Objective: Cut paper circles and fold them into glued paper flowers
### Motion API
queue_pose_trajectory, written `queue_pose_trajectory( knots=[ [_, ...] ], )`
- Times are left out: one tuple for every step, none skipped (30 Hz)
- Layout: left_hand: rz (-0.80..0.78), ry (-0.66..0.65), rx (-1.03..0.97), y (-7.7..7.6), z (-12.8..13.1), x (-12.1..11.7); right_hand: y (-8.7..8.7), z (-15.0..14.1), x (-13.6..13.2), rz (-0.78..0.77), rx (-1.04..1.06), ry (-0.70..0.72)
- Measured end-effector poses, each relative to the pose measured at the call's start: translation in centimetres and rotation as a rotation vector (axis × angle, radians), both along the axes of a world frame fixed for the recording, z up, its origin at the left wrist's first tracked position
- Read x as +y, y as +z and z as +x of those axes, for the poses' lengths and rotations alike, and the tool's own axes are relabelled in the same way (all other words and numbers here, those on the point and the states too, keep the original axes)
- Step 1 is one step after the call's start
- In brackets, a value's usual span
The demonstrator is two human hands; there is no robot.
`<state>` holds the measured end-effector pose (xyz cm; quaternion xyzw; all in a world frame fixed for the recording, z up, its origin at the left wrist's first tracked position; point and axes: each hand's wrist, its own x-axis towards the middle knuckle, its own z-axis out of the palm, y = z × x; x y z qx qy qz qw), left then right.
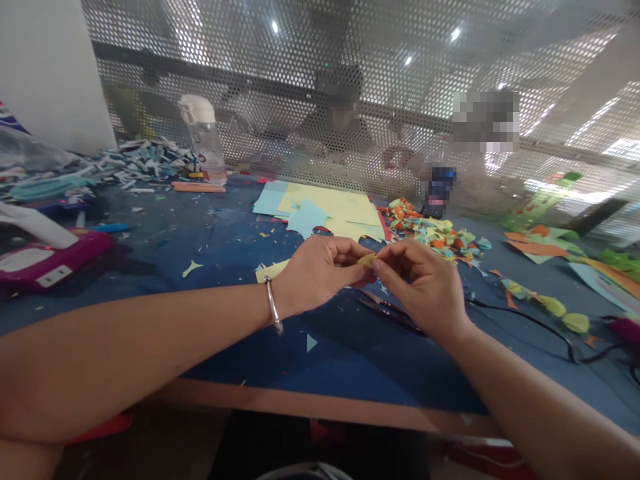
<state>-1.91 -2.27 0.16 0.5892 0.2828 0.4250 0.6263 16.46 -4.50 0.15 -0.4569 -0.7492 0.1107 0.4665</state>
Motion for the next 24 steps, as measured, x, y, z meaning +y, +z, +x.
queue_pose_trajectory(
  knots=[
    [-0.003,-0.001,0.0,-0.02,0.0,0.01,0.01,0.0,0.0,0.001,-0.001,0.001],
    [-0.003,-0.003,-0.002,-0.07,0.01,0.03,0.02,0.01,-0.01,0.003,-0.003,0.001],
    [-0.002,-0.004,-0.005,-0.12,0.03,0.06,0.02,0.03,-0.01,0.006,-0.008,0.001],
    [0.0,-0.007,-0.007,-0.19,0.05,0.09,0.01,0.07,-0.01,0.012,-0.014,0.001],
    [0.001,-0.012,-0.007,-0.26,0.08,0.12,-0.01,0.13,-0.01,0.015,-0.021,0.001],
    [0.001,-0.016,-0.008,-0.33,0.1,0.16,-0.03,0.19,0.0,0.019,-0.027,0.001],
    [0.001,-0.018,-0.008,-0.38,0.11,0.18,-0.05,0.26,0.0,0.021,-0.031,0.001],
    [0.002,-0.021,-0.005,-0.42,0.12,0.21,-0.08,0.31,0.01,0.025,-0.034,0.0],
    [0.006,-0.023,0.002,-0.44,0.11,0.22,-0.09,0.36,0.01,0.03,-0.037,0.001],
    [0.016,-0.024,0.017,-0.44,0.1,0.22,-0.1,0.38,0.01,0.035,-0.039,0.001],
    [0.029,-0.026,0.036,-0.42,0.08,0.21,-0.09,0.38,0.0,0.042,-0.044,0.002],
    [0.043,-0.029,0.057,-0.39,0.06,0.19,-0.07,0.37,-0.01,0.049,-0.053,0.002],
    [0.057,-0.033,0.078,-0.36,0.05,0.17,-0.04,0.35,-0.02,0.055,-0.062,0.003],
    [0.067,-0.036,0.095,-0.33,0.04,0.14,-0.01,0.33,-0.03,0.059,-0.071,0.005],
    [0.071,-0.039,0.108,-0.31,0.05,0.13,0.01,0.31,-0.02,0.063,-0.078,0.006],
    [0.07,-0.042,0.113,-0.29,0.06,0.11,0.02,0.3,-0.01,0.065,-0.084,0.011],
    [0.063,-0.046,0.116,-0.29,0.08,0.11,0.02,0.31,0.03,0.069,-0.09,0.016],
    [0.052,-0.049,0.118,-0.3,0.09,0.12,0.01,0.33,0.07,0.073,-0.095,0.021],
    [0.043,-0.052,0.121,-0.31,0.09,0.13,-0.01,0.35,0.12,0.075,-0.101,0.026],
    [0.037,-0.054,0.126,-0.31,0.09,0.15,-0.03,0.37,0.16,0.077,-0.106,0.031],
    [0.039,-0.052,0.137,-0.29,0.08,0.17,-0.04,0.38,0.2,0.079,-0.11,0.035],
    [0.046,-0.05,0.154,-0.26,0.06,0.18,-0.04,0.39,0.22,0.082,-0.113,0.039],
    [0.055,-0.049,0.172,-0.2,0.03,0.19,-0.02,0.39,0.22,0.088,-0.116,0.042],
    [0.062,-0.047,0.188,-0.11,0.0,0.18,0.01,0.38,0.21,0.094,-0.123,0.044]
  ],
)
